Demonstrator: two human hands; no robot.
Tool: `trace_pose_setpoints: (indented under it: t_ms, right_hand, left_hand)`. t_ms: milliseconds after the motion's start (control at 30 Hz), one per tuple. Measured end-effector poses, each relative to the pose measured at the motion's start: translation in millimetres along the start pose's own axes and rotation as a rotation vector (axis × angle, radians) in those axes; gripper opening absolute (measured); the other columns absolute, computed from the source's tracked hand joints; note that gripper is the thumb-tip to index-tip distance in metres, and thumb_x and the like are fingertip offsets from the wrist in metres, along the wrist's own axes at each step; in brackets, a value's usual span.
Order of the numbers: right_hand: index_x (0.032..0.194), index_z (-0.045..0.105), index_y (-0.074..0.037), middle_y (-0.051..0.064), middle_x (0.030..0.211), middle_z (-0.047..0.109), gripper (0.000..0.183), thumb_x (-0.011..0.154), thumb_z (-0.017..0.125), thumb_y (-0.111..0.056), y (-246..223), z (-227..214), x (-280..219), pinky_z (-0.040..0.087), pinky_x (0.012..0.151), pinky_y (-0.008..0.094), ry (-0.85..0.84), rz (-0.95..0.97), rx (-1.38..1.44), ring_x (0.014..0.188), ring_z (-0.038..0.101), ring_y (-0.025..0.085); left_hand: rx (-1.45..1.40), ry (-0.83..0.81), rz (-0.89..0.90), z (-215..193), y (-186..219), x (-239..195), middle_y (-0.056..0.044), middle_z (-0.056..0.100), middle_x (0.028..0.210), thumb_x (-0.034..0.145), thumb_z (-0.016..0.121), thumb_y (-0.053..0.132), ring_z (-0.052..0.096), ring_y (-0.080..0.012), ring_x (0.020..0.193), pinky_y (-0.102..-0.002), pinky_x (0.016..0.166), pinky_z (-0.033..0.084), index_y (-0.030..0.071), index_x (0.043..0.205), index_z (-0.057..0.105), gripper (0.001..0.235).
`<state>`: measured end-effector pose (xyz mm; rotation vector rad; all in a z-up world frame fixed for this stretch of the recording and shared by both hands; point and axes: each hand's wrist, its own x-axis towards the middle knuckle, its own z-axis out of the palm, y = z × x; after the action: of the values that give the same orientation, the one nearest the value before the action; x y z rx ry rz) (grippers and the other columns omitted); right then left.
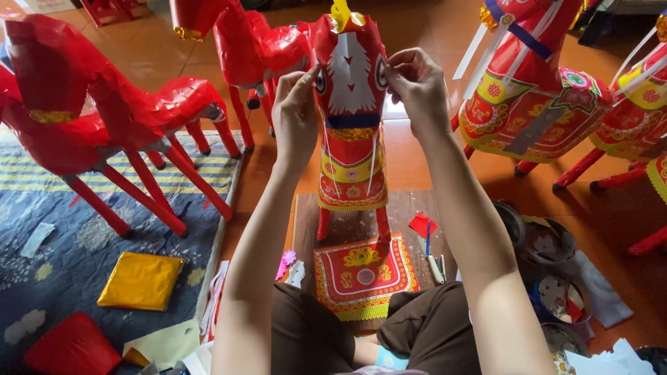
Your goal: Decorating a traditional paper horse with paint and paper ornaments
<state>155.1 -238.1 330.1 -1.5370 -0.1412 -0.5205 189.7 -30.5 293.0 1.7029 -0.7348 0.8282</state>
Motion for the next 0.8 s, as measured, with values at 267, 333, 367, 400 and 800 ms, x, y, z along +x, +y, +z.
trace_pose_setpoints:
  t_ms: [267, 333, 367, 400, 800]
  right_hand:
    - [0.088, 0.058, -0.011, 0.002, 0.073, 0.061, 0.013, 0.092, 0.065, -0.002, 16.6, 8.2, 5.7, 0.041, 0.047, 0.021, 0.053, -0.063, 0.059, 0.059, 0.051, 0.008]
    - [0.089, 0.057, -0.011, 0.001, 0.074, 0.061, 0.013, 0.092, 0.065, -0.002, 17.3, 10.4, 5.3, 0.040, 0.047, 0.021, 0.057, -0.060, 0.065, 0.060, 0.051, 0.008]
    - [0.089, 0.057, -0.011, 0.001, 0.073, 0.060, 0.012, 0.092, 0.065, -0.002, 15.8, 11.8, 4.1, 0.038, 0.046, 0.021, 0.066, -0.063, 0.054, 0.060, 0.049, 0.007]
    - [0.090, 0.058, -0.012, 0.000, 0.073, 0.060, 0.012, 0.092, 0.064, -0.002, 14.1, 13.1, 3.0, 0.037, 0.046, 0.021, 0.075, -0.066, 0.043, 0.059, 0.048, 0.007]
    - [0.106, 0.067, 0.000, 0.012, 0.099, 0.065, 0.012, 0.096, 0.065, -0.007, 19.9, 10.7, -8.5, 0.056, 0.076, 0.027, 0.149, -0.521, -0.336, 0.088, 0.063, 0.020]
  left_hand:
    - [0.081, -0.012, 0.081, 4.7, -7.5, -3.5, -0.009, 0.051, 0.118, 0.089, 0.042, -0.019, 0.056, -0.0250, 0.109, -0.033, 0.091, 0.052, 0.013, 0.135, 0.055, 0.058]
    - [0.091, -0.018, 0.081, 4.5, -9.9, -3.2, -0.010, 0.051, 0.118, 0.086, 0.040, -0.020, 0.056, -0.0262, 0.111, -0.034, 0.091, 0.052, 0.014, 0.137, 0.054, 0.062]
    - [0.091, -0.020, 0.089, 4.6, -10.5, -2.8, -0.010, 0.051, 0.118, 0.084, 0.040, -0.021, 0.056, -0.0258, 0.110, -0.034, 0.091, 0.052, 0.014, 0.136, 0.054, 0.064]
    - [0.090, -0.022, 0.097, 4.8, -11.0, -2.4, -0.010, 0.050, 0.117, 0.083, 0.040, -0.022, 0.056, -0.0254, 0.109, -0.033, 0.091, 0.052, 0.013, 0.136, 0.055, 0.065]
    - [0.247, -0.061, 0.201, 5.4, -7.5, -12.2, -0.017, 0.046, 0.125, 0.081, 0.042, -0.024, 0.053, -0.0349, 0.118, -0.041, 0.100, 0.050, 0.010, 0.144, 0.042, 0.072]
